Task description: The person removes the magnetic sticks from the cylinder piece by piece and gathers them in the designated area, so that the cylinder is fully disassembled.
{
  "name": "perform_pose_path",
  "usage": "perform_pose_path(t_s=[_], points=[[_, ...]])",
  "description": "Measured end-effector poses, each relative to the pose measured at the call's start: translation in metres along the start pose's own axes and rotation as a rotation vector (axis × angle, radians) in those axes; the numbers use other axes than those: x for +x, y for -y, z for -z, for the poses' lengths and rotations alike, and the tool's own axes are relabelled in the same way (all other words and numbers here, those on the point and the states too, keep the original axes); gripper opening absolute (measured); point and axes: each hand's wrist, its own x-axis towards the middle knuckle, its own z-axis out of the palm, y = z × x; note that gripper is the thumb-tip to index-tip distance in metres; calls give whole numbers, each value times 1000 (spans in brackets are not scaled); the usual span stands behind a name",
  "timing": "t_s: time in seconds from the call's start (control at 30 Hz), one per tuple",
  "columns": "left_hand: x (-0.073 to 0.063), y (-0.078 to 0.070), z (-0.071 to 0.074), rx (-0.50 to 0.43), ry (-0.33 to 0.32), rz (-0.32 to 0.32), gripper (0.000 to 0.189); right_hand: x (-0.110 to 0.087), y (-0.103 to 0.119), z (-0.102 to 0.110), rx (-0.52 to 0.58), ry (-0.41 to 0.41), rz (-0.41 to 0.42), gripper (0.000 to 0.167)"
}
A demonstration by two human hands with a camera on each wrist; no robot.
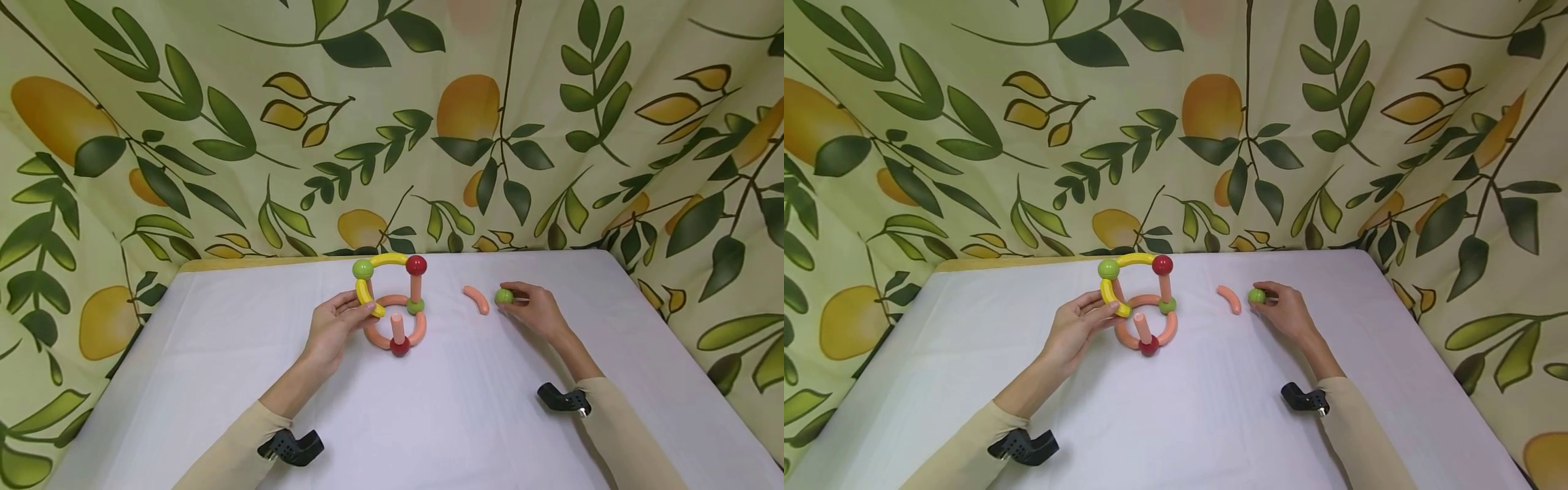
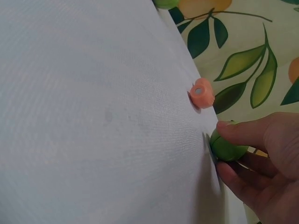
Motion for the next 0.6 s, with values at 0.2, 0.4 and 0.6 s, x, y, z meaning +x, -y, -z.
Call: perform_pose_path(t_s=[0.2, 0.4, 0.6], points=[[4, 1, 0, 137, -51, -55, 40, 0, -1, 0, -1, -11, 4, 42], [6, 4, 2, 256, -101, -130, 37, -2, -2, -2, 0, -20, 18, 45], [6, 5, 2, 370, -144, -228, 35, -1, -4, -2, -7, -12, 26, 47]])
